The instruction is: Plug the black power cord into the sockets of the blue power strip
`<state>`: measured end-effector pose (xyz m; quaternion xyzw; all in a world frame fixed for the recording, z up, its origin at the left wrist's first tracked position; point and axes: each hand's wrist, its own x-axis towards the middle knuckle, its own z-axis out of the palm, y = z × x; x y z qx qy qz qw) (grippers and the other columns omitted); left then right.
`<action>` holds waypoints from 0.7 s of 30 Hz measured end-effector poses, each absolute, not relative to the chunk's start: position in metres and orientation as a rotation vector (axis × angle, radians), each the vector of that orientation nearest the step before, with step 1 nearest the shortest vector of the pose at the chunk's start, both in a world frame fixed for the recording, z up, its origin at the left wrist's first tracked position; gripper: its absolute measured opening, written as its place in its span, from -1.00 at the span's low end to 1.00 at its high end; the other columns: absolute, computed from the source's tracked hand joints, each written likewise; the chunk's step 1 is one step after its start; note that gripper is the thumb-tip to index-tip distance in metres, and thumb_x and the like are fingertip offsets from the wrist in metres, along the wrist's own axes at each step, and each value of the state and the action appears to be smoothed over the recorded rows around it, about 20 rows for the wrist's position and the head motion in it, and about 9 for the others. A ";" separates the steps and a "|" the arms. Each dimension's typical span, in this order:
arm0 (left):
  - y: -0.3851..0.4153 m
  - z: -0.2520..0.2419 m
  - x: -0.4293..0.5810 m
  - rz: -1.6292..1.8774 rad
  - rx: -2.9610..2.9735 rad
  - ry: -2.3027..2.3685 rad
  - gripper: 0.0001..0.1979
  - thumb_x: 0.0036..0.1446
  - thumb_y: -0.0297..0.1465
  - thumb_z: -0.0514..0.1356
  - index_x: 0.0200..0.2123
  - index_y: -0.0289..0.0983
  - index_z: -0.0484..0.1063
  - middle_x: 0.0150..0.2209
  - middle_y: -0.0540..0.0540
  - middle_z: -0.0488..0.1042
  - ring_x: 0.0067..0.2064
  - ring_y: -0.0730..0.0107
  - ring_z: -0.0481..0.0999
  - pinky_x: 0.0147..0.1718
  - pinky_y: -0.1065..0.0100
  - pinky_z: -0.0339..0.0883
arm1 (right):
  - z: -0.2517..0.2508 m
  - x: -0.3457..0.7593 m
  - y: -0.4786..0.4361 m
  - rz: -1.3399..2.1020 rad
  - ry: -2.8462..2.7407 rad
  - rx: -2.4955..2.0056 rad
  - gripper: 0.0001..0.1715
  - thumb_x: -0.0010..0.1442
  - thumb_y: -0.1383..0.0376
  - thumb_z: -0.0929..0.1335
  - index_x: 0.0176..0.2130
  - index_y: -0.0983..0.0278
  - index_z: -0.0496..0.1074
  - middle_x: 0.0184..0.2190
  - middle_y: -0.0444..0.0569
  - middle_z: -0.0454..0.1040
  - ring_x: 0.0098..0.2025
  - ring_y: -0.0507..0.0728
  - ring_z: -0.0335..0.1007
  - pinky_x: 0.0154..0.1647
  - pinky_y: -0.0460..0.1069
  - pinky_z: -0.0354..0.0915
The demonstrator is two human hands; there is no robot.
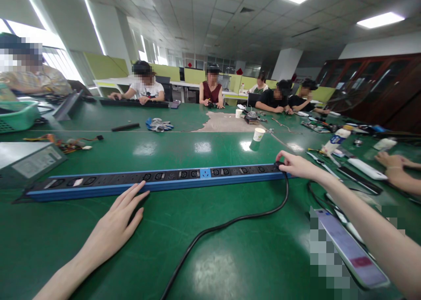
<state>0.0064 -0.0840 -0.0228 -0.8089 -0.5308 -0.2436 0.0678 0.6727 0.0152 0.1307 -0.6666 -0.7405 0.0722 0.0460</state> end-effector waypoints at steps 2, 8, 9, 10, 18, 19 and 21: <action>-0.084 -0.023 0.007 -0.730 -2.438 -1.598 -0.42 0.42 -0.16 0.06 0.45 -0.04 0.24 0.58 -0.01 -0.01 0.56 0.00 0.07 0.49 -0.14 0.11 | 0.129 0.671 0.017 0.169 -2.342 -2.004 -0.51 0.24 0.16 0.35 0.14 0.22 0.34 -0.37 -0.13 0.55 -0.35 0.13 0.49 -0.30 -0.06 0.26; -0.084 -0.022 0.008 -0.718 -2.436 -1.598 -0.42 0.42 -0.17 0.06 0.46 -0.04 0.24 0.58 -0.01 0.00 0.55 -0.02 0.08 0.49 -0.15 0.11 | 0.129 0.669 0.028 0.210 -2.530 -1.872 -0.63 0.23 0.22 0.33 0.03 0.23 0.36 -0.34 -0.10 0.54 -0.30 0.14 0.47 -0.25 -0.06 0.23; -0.084 -0.022 0.008 -0.726 -2.436 -1.596 -0.42 0.42 -0.17 0.06 0.45 -0.04 0.24 0.58 -0.01 0.01 0.55 -0.02 0.09 0.49 -0.15 0.11 | 0.130 0.668 0.029 0.229 -2.542 -1.845 -0.65 0.24 0.23 0.32 0.02 0.23 0.37 -0.34 -0.10 0.54 -0.30 0.14 0.46 -0.25 -0.06 0.23; -0.084 -0.022 0.008 -0.734 -2.436 -1.592 -0.43 0.42 -0.17 0.07 0.45 -0.04 0.24 0.58 -0.01 0.01 0.55 -0.02 0.09 0.49 -0.15 0.12 | 0.132 0.667 0.030 0.250 -2.553 -1.823 -0.66 0.24 0.23 0.32 0.01 0.23 0.38 -0.34 -0.10 0.54 -0.29 0.14 0.46 -0.25 -0.06 0.23; -0.083 -0.024 0.006 -0.755 -2.440 -1.577 -0.43 0.42 -0.16 0.07 0.44 -0.02 0.25 0.57 -0.01 0.03 0.55 -0.01 0.10 0.48 -0.16 0.13 | 0.144 0.662 0.037 0.381 -2.577 -1.838 -0.68 0.22 0.23 0.35 -0.02 0.23 0.43 -0.32 -0.08 0.54 -0.28 0.14 0.45 -0.24 -0.06 0.26; -0.083 -0.024 0.006 -0.754 -2.439 -1.575 -0.43 0.42 -0.16 0.07 0.44 -0.02 0.25 0.57 -0.01 0.03 0.55 -0.01 0.10 0.48 -0.16 0.13 | 0.143 0.663 0.038 0.413 -2.563 -1.837 -0.65 0.22 0.22 0.35 0.00 0.24 0.43 -0.30 -0.08 0.54 -0.26 0.14 0.46 -0.23 -0.06 0.27; -0.083 -0.023 0.006 -0.745 -2.439 -1.578 -0.43 0.42 -0.16 0.07 0.44 -0.02 0.26 0.57 -0.01 0.02 0.55 -0.01 0.10 0.48 -0.15 0.13 | 0.138 0.667 0.040 0.455 -2.540 -1.838 -0.62 0.23 0.20 0.34 0.02 0.26 0.42 -0.28 -0.07 0.55 -0.24 0.15 0.47 -0.22 -0.06 0.29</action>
